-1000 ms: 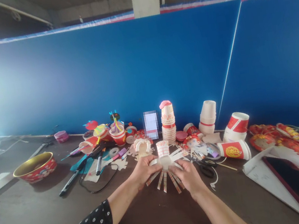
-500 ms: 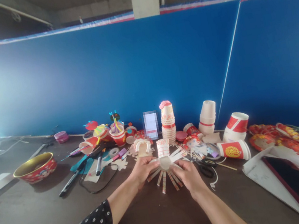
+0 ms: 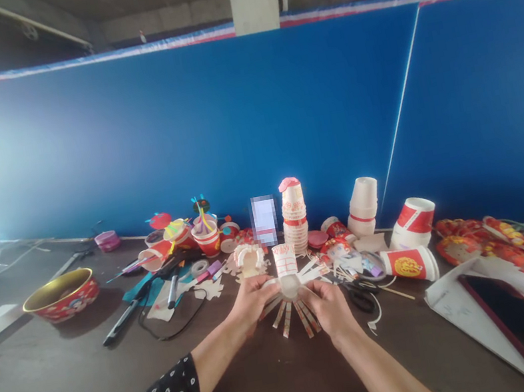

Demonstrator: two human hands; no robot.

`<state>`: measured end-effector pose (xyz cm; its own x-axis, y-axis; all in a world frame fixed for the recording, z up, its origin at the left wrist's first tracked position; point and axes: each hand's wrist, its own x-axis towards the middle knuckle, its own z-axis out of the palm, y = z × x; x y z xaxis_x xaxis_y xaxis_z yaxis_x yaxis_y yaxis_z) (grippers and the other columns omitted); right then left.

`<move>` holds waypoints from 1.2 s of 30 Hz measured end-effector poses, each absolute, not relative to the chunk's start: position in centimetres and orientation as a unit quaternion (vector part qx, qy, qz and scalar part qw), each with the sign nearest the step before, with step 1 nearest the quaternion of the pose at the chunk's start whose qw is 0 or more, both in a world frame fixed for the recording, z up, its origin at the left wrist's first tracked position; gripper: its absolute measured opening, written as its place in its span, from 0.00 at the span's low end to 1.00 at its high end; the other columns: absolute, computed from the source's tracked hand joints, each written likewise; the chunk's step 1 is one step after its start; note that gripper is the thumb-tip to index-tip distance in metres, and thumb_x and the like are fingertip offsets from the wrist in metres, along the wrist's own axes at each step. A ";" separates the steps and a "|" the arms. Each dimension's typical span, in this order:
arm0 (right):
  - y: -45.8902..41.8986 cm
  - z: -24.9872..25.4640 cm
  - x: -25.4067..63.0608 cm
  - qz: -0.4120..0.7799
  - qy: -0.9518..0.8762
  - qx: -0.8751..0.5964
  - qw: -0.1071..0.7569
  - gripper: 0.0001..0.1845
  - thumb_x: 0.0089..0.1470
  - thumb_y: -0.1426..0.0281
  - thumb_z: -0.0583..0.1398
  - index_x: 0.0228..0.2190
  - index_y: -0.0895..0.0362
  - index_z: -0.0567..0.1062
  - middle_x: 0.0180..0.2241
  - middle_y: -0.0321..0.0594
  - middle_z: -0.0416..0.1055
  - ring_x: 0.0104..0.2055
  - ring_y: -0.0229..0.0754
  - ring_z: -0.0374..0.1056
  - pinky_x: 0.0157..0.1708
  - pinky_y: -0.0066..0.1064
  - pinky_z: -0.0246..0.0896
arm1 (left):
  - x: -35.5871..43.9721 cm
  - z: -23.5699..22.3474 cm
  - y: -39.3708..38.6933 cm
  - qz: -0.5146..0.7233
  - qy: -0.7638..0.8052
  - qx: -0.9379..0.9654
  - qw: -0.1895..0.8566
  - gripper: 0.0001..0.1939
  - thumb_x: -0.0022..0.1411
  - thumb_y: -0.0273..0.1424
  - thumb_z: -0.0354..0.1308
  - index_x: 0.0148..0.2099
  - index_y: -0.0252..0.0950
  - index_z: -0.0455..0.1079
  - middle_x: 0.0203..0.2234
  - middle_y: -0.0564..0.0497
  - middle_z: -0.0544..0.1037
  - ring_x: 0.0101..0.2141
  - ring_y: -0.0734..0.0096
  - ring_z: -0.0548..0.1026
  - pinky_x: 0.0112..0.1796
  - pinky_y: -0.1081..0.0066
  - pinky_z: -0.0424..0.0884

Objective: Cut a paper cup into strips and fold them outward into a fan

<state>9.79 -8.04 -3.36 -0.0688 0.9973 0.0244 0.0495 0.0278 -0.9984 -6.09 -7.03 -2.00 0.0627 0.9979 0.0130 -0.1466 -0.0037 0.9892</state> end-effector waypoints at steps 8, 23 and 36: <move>-8.2 -3.3 9.8 0.526 -0.514 -0.466 0.492 0.16 0.39 0.56 0.63 0.22 0.57 0.76 0.15 0.32 0.69 0.17 0.36 0.59 0.20 0.27 0.51 | -6.3 -2.3 -6.6 0.525 0.441 0.438 0.581 0.15 0.42 0.36 0.65 0.28 0.28 0.73 0.14 0.51 0.71 0.15 0.77 0.66 0.16 0.77 0.57; -8.4 -2.7 9.9 0.656 -0.365 -0.370 0.547 0.11 0.34 0.66 0.69 0.17 0.58 0.73 0.18 0.35 0.74 0.21 0.39 0.67 0.23 0.28 0.59 | -6.1 -2.5 -6.8 0.514 0.403 0.432 0.622 0.14 0.39 0.36 0.66 0.24 0.28 0.73 0.10 0.54 0.67 0.11 0.82 0.59 0.12 0.78 0.49; -8.4 -3.0 9.8 0.613 -0.412 -0.395 0.547 0.11 0.36 0.63 0.68 0.18 0.58 0.75 0.17 0.36 0.74 0.20 0.41 0.68 0.23 0.30 0.60 | -6.0 -2.1 -6.9 0.518 0.430 0.419 0.609 0.13 0.38 0.33 0.65 0.26 0.27 0.72 0.11 0.52 0.69 0.11 0.80 0.61 0.12 0.78 0.51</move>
